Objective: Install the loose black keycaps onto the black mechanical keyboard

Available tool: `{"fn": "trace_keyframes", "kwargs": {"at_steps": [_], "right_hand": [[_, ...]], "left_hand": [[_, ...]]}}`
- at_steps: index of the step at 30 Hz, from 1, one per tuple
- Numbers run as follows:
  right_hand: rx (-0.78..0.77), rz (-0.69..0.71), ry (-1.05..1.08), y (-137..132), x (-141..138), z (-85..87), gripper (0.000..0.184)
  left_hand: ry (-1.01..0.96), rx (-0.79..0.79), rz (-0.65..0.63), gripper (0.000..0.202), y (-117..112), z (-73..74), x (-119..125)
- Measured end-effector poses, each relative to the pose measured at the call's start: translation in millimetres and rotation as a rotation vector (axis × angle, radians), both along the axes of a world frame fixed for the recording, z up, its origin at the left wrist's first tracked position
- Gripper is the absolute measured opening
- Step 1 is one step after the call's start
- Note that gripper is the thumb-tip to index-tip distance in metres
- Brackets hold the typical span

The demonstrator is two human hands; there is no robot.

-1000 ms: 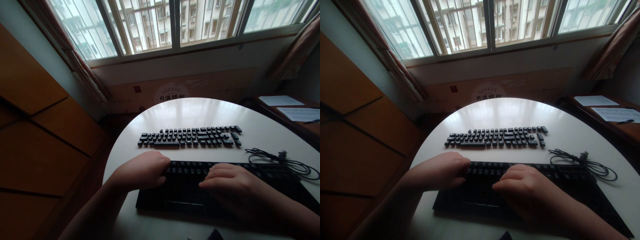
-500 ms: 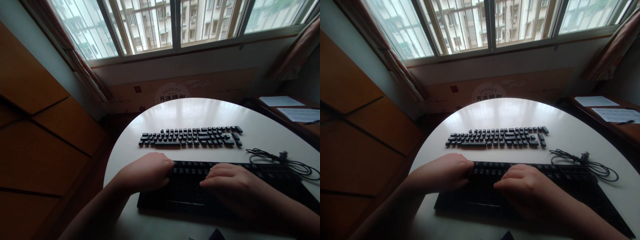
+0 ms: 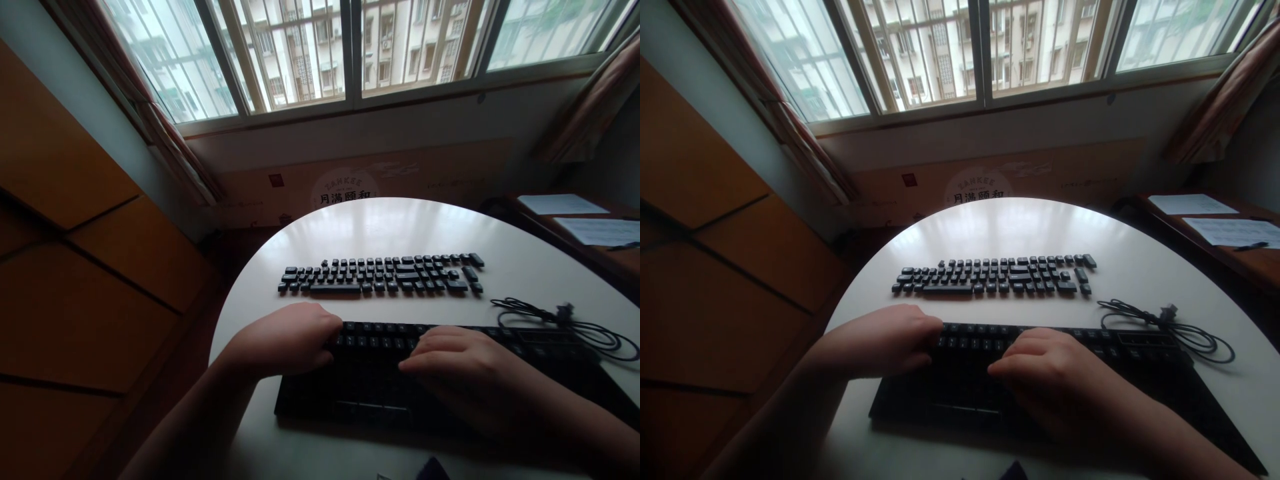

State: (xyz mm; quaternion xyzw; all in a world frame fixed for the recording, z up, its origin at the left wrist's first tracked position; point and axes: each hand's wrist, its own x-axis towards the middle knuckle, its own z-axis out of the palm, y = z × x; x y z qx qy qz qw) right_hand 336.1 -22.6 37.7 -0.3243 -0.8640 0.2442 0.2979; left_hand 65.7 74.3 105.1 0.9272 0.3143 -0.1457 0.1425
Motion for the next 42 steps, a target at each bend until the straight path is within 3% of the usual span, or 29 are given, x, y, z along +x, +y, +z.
{"fn": "trace_keyframes", "kwargs": {"at_steps": [9,23,34,42], "right_hand": [[0.006,0.008,0.010,-0.5,-1.9,5.3,0.027],[0.021,0.022,0.001,-1.1,-1.6,6.8,0.027],[0.027,0.013,-0.001,0.3,-1.2,6.0,0.027],[-0.002,0.018,-0.025,1.0,0.7,3.2,0.029]], "left_hand": [[0.024,-0.002,0.026,0.006,4.4,5.6,-4.0],[-0.013,-0.186,0.028,0.006,28.2,4.6,-9.2],[-0.010,-0.084,-0.035,0.004,19.0,3.6,-7.0],[-0.012,0.085,-0.073,0.004,1.4,-7.8,-1.2]]}}
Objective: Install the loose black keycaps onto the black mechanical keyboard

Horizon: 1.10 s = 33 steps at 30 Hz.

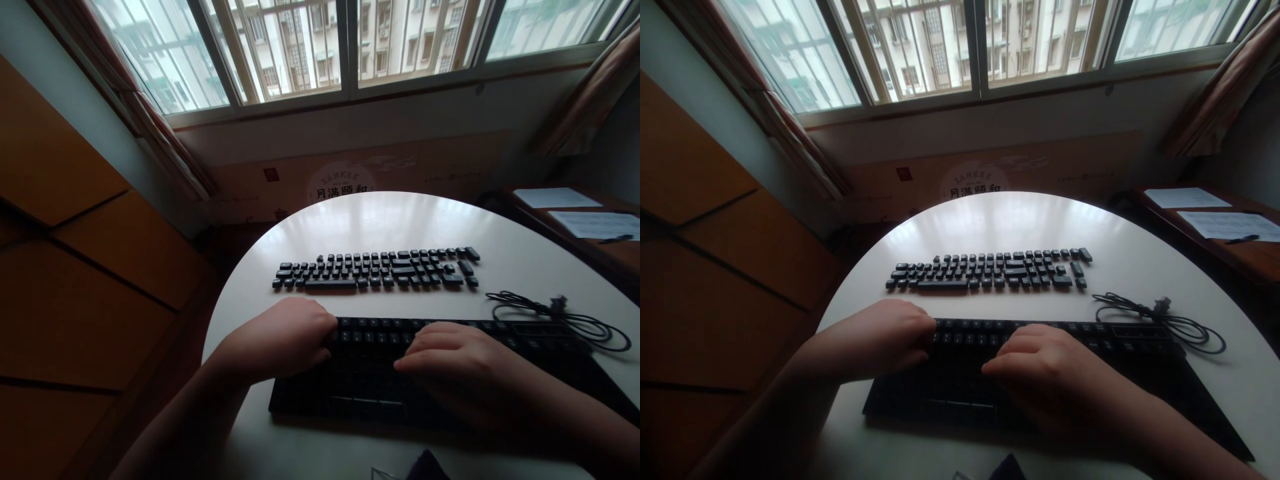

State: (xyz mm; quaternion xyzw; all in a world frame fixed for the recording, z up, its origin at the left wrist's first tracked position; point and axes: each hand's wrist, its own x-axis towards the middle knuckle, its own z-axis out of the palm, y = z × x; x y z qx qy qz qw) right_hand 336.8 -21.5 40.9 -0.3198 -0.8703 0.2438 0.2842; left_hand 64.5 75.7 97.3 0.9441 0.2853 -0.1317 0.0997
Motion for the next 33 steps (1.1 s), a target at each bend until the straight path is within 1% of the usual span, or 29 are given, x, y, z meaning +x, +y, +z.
{"fn": "trace_keyframes", "kwargs": {"at_steps": [3,6,17,25,30,33], "right_hand": [[-0.006,0.006,-0.007,0.2,-0.3,0.0,0.029],[-0.005,0.007,-0.010,-0.2,-0.6,1.0,0.029],[-0.001,-0.015,0.000,-0.6,-0.7,-2.6,0.029],[-0.011,-0.001,-0.006,-0.1,-1.0,-1.3,0.028],[-0.025,-0.015,-0.009,1.0,0.8,-5.6,0.029],[-0.012,-0.031,0.000,2.3,0.8,-7.9,0.031]], "left_hand": [[-0.021,0.036,0.003,0.003,-3.1,-4.8,-1.4],[-0.016,0.062,0.004,0.006,-4.8,-6.4,-1.5],[0.050,0.114,0.036,0.012,-11.6,0.0,8.6],[0.003,0.052,0.056,0.008,-7.2,0.5,9.2],[0.057,0.027,0.053,0.010,-5.8,2.0,9.7],[0.075,0.037,0.045,0.009,-5.7,2.1,11.6]]}}
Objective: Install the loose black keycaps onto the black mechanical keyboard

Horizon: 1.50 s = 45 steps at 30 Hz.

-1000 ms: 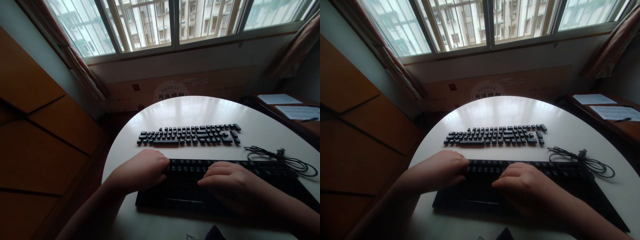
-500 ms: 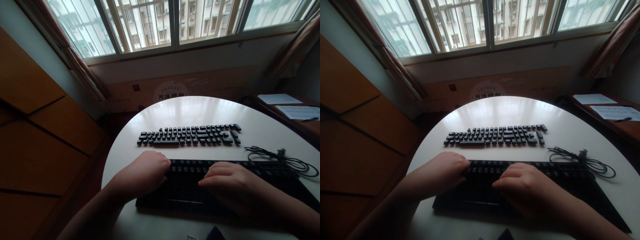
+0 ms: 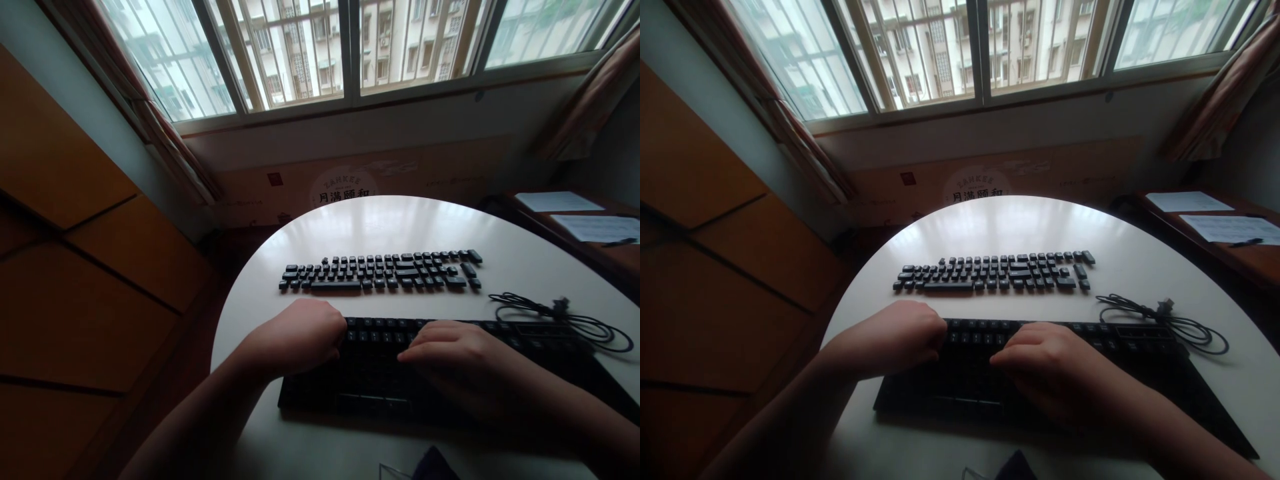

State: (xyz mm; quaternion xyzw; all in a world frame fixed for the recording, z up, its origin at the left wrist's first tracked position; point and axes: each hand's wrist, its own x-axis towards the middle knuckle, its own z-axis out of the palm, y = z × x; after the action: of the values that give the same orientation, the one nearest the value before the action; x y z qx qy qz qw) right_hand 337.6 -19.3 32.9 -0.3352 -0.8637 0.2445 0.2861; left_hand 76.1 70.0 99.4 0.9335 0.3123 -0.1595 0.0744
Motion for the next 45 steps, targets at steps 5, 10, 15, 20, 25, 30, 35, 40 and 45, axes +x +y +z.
{"fn": "trace_keyframes", "kwargs": {"at_steps": [5,10,15,20,25,30,35,40,45], "right_hand": [[-0.014,-0.023,0.006,1.9,-1.5,-3.4,0.030],[-0.014,-0.059,0.015,2.4,-2.5,-8.0,0.029],[-0.004,-0.046,0.023,3.7,-3.1,-9.4,0.029],[0.019,-0.042,0.028,2.4,-1.7,-5.2,0.029],[0.055,-0.019,0.069,-0.1,1.2,0.8,0.029],[0.038,0.015,0.051,-1.6,0.9,3.2,0.028],[0.047,0.016,0.052,-4.4,-2.2,9.6,0.027],[0.069,0.010,0.083,-5.0,-1.8,13.7,0.028],[0.062,0.010,0.087,-5.9,-1.1,13.5,0.027]], "left_hand": [[0.013,-0.021,0.006,0.005,1.8,0.7,-0.7],[0.011,-0.015,0.010,0.002,4.9,-3.2,-2.7],[0.038,0.007,-0.014,0.005,4.5,-7.6,-1.6],[-0.035,-0.087,-0.042,0.006,11.1,0.9,-9.9],[-0.170,-0.160,0.052,0.022,32.1,9.8,-23.1],[-0.067,-0.155,0.108,0.031,37.8,4.0,-19.5],[-0.008,-0.154,0.077,0.025,29.8,-0.7,-12.2],[-0.043,-0.149,0.066,0.030,30.1,2.2,-13.7],[0.005,-0.181,0.081,0.025,30.0,2.8,-10.7]]}}
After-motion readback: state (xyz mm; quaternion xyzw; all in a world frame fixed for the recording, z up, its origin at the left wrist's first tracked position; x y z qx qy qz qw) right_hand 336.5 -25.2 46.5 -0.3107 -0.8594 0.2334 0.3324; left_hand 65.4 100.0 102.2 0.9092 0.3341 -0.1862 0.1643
